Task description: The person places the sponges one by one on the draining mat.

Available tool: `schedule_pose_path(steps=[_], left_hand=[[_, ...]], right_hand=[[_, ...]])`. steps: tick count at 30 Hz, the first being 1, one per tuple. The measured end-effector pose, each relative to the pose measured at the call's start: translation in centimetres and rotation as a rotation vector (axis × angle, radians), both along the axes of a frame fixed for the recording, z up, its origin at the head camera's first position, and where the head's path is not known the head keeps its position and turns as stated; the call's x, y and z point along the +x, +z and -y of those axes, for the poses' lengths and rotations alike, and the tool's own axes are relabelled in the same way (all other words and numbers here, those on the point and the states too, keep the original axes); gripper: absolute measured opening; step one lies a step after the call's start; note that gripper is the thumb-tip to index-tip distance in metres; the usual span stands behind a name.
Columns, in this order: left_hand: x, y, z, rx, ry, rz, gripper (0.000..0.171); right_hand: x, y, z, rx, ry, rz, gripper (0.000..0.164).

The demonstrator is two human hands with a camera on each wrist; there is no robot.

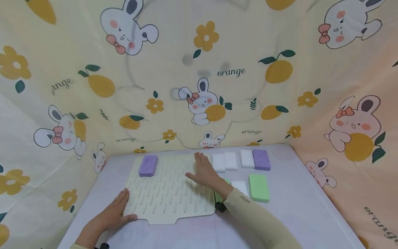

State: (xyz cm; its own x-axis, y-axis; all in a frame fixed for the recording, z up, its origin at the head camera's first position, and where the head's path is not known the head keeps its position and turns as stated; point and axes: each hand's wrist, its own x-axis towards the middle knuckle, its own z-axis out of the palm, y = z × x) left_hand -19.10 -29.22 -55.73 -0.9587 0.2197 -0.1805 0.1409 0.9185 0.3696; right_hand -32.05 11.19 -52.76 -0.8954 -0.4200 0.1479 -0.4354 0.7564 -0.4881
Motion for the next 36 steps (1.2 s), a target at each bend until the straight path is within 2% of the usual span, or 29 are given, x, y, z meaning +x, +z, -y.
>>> schedule_pose_path(steps=[12, 15, 21, 30, 36], left_hand=[[-0.3, 0.0, 0.1, -0.003, 0.0, -0.012, 0.126], [-0.3, -0.1, 0.1, -0.002, 0.005, -0.005, 0.128], [-0.3, -0.2, 0.0, 0.001, 0.01, 0.018, 0.128], [-0.1, -0.1, -0.1, 0.005, -0.003, -0.009, 0.125], [0.1, 0.2, -0.2, 0.018, 0.0, 0.002, 0.126]], right_hand=[[1.0, 0.2, -4.2, -0.021, -0.044, 0.032, 0.103], [1.5, 0.0, -5.3, -0.007, -0.047, 0.021, 0.105], [2.9, 0.1, -7.5, 0.003, -0.1, 0.067, 0.106], [4.4, -0.3, -11.3, 0.012, -0.117, 0.025, 0.105], [5.4, -0.7, -14.1, -0.019, -0.154, 0.062, 0.108]])
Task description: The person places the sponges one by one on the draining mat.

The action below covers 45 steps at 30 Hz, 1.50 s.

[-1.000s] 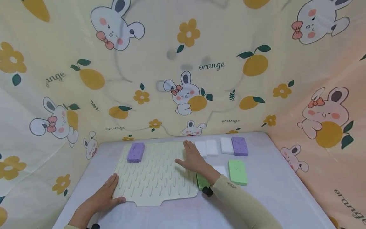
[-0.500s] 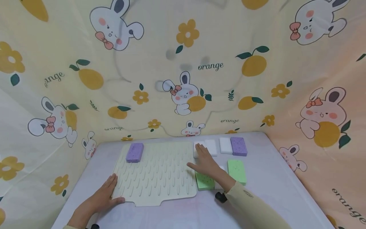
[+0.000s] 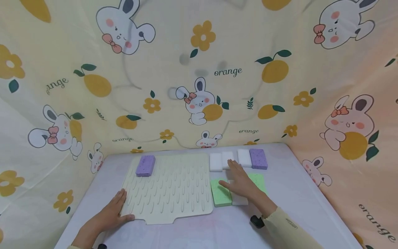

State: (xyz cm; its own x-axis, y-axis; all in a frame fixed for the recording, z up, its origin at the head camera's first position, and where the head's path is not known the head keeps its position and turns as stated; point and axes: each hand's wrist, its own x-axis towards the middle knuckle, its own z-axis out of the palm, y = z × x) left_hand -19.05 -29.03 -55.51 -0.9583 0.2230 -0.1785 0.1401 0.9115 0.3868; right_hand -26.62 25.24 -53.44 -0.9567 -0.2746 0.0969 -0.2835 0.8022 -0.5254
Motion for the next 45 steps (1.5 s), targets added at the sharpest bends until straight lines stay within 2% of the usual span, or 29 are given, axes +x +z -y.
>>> schedule_pose_path(steps=[5, 9, 15, 27, 34, 45], left_hand=[[0.2, 0.1, 0.1, -0.016, 0.009, 0.012, 0.127], [0.2, 0.0, 0.1, -0.017, 0.002, -0.007, 0.126], [0.3, 0.0, 0.0, 0.004, -0.009, -0.024, 0.125], [0.3, 0.1, -0.1, -0.005, -0.015, -0.025, 0.124], [0.1, 0.4, -0.1, -0.01, -0.014, -0.03, 0.124], [0.0, 0.0, -0.3, -0.032, -0.022, -0.022, 0.124]], right_hand=[[0.6, -0.1, -2.2, 0.016, 0.016, -0.031, 0.106], [0.9, 0.0, -3.8, 0.01, 0.034, -0.067, 0.105], [1.6, 0.3, -5.9, -0.021, 0.031, -0.03, 0.106], [2.9, -0.1, -9.8, -0.003, -0.001, 0.02, 0.111], [3.3, -0.5, -11.1, 0.012, 0.022, 0.025, 0.118], [3.9, -1.6, -12.7, 0.033, 0.048, 0.049, 0.12]])
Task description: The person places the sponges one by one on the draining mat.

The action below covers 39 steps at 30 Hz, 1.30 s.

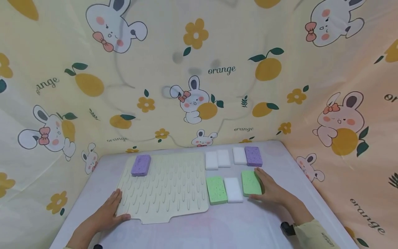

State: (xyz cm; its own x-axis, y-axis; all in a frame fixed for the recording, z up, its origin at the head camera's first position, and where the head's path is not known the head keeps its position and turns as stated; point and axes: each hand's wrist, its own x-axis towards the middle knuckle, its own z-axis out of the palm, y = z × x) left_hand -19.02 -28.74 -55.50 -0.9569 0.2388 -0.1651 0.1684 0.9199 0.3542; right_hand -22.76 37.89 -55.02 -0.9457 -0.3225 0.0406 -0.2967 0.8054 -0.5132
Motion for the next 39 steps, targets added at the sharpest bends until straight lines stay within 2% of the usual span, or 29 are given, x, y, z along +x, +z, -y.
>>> schedule_pose_path(steps=[6, 17, 27, 39], left_hand=[[0.0, 0.0, 0.0, -0.003, 0.004, 0.007, 0.124], [0.2, 0.2, 0.0, 0.009, 0.005, 0.005, 0.123], [0.0, 0.2, 0.1, 0.008, 0.004, 0.002, 0.124], [0.0, -0.2, 0.2, 0.003, 0.009, 0.003, 0.125]], right_hand=[[0.0, -0.2, 0.0, 0.005, 0.0, 0.048, 0.123], [0.0, 0.1, 0.1, -0.011, -0.015, 0.083, 0.123], [-0.6, 0.3, 0.0, -0.011, -0.008, 0.013, 0.118], [-1.1, 2.0, 1.4, -0.036, -0.035, -0.061, 0.118]])
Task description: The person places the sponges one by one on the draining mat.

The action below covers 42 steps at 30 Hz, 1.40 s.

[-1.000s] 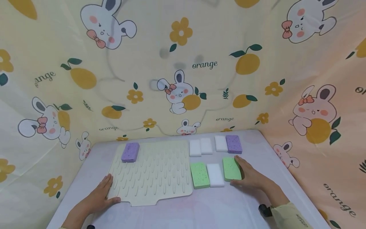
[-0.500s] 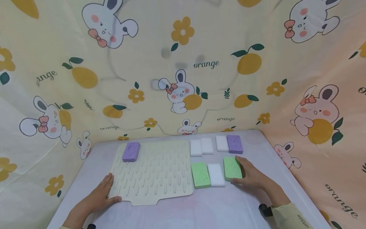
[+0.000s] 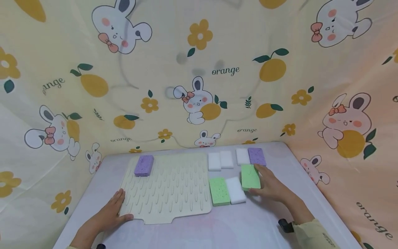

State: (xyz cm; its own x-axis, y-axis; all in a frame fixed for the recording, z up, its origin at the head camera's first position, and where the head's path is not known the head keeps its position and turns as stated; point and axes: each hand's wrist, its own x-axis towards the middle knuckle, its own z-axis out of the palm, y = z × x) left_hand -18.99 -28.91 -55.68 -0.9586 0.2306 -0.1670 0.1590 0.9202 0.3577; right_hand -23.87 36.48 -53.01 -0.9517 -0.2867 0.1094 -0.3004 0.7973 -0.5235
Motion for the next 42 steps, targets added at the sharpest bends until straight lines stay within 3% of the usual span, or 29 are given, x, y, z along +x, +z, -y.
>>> schedule_pose_path(steps=[13, 20, 28, 42], left_hand=[[0.0, 0.3, -0.2, -0.012, 0.013, 0.011, 0.125], [-0.1, 0.3, -0.1, -0.018, 0.012, 0.009, 0.125], [-0.1, 0.6, -0.4, -0.014, 0.016, 0.016, 0.127], [-0.1, 0.2, -0.1, -0.002, 0.001, 0.008, 0.126]], right_hand=[[0.1, 0.9, 0.5, -0.039, 0.019, -0.018, 0.115], [-0.4, 1.2, 2.6, -0.094, 0.052, -0.03, 0.114], [-1.4, 1.0, 5.7, -0.098, 0.043, 0.0, 0.116], [-3.0, 0.7, 10.4, -0.118, 0.071, -0.039, 0.117]])
